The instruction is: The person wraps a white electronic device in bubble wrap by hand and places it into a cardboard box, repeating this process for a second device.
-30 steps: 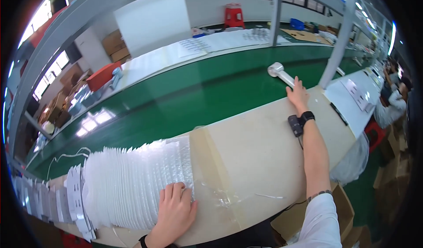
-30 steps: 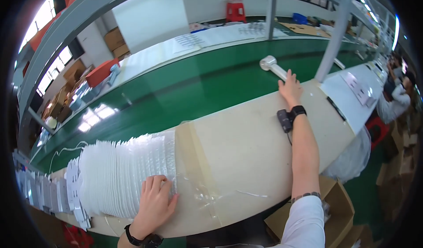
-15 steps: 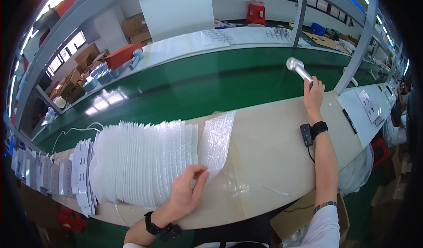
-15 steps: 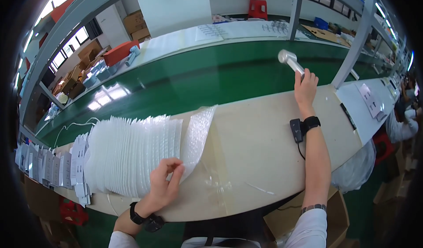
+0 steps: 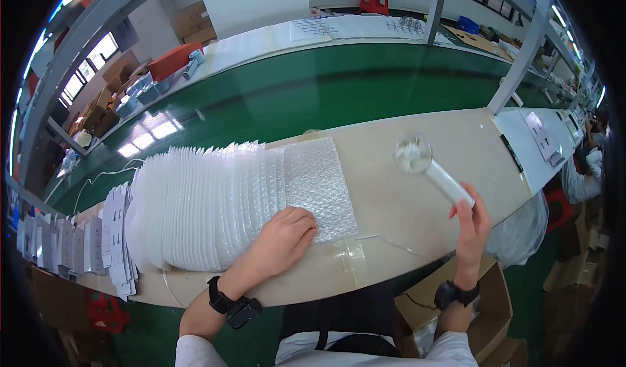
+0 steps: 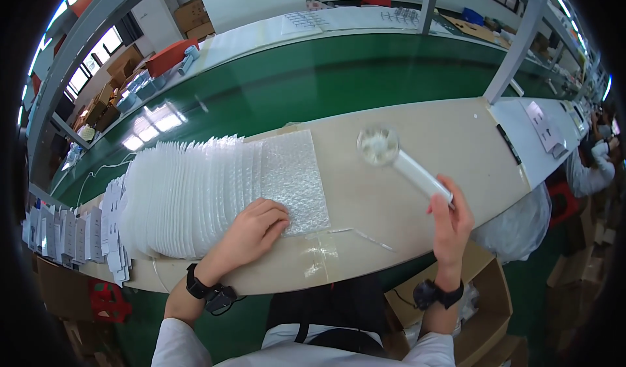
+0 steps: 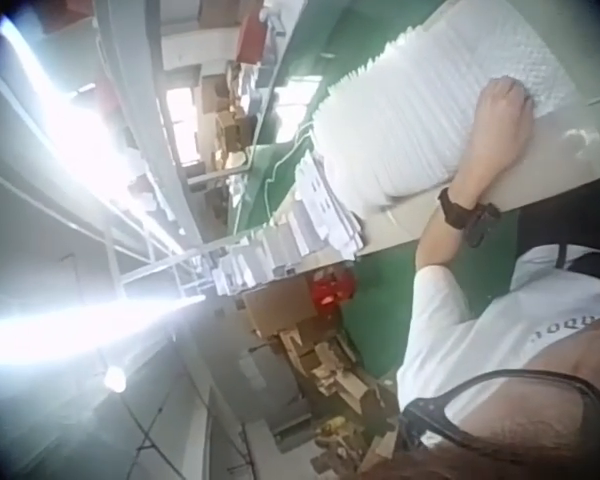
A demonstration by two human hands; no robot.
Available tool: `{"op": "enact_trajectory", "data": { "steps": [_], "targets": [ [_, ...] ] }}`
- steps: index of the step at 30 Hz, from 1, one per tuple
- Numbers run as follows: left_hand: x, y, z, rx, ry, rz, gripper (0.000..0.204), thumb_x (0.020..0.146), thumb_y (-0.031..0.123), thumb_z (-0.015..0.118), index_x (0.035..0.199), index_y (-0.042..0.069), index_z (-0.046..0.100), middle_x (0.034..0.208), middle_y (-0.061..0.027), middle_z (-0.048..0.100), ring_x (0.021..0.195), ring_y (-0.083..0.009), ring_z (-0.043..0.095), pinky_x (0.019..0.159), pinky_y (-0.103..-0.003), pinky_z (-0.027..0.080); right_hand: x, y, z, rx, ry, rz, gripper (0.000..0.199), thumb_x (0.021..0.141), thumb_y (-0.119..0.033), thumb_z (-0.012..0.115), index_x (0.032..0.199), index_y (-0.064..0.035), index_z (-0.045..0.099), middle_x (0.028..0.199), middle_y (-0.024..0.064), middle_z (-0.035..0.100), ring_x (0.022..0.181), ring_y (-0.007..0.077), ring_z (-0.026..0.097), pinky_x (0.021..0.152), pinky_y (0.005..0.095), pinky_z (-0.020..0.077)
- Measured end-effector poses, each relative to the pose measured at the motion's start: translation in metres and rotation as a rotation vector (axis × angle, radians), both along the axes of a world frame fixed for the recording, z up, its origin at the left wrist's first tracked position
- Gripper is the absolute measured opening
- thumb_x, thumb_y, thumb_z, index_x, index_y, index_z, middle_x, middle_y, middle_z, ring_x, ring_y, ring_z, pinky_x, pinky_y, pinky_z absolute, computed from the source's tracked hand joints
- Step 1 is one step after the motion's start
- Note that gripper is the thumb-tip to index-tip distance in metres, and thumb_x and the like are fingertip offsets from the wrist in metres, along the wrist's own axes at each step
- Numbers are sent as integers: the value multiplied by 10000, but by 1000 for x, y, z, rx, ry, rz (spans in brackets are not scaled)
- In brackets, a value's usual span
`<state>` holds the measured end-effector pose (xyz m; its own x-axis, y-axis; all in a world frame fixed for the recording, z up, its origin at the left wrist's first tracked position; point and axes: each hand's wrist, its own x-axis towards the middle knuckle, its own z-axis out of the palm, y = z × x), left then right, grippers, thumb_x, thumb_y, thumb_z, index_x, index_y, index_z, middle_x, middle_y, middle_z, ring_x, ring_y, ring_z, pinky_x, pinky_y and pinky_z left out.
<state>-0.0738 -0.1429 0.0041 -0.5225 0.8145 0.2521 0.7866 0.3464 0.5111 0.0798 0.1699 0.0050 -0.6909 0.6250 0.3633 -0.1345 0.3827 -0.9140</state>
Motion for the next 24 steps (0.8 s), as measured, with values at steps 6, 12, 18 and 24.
{"op": "enact_trajectory", "data": {
  "steps": [6,12,18,24],
  "targets": [
    [15,11,7,7,-31,-37,94,866,57,620,912,-26,615,951,-146,608,943,-327,584,833,-405,479,64,-21,-8,-132,56,130,429,960,-249,593,1241,74,562,997,82,607,809,142,554,733,254,448],
    [26,21,7,140,-153,110,104,888,60,613,938,-31,603,904,-163,609,838,-350,606,753,-405,504,90,-33,2,13,43,236,384,888,-126,660,1196,91,582,1044,119,602,899,177,568,763,302,472],
    [42,34,14,223,-165,173,97,890,55,623,936,-29,638,895,-161,624,759,-317,642,688,-369,525,79,-56,15,278,-44,468,444,785,-85,733,1176,77,598,1054,169,604,882,282,580,791,340,479],
    [42,30,11,270,-397,194,148,878,26,649,1016,-26,659,919,-128,660,834,-200,665,746,-305,532,71,-52,8,426,-64,321,431,789,-101,737,1166,62,607,1049,170,600,875,302,565,777,352,476]
  ]
}}
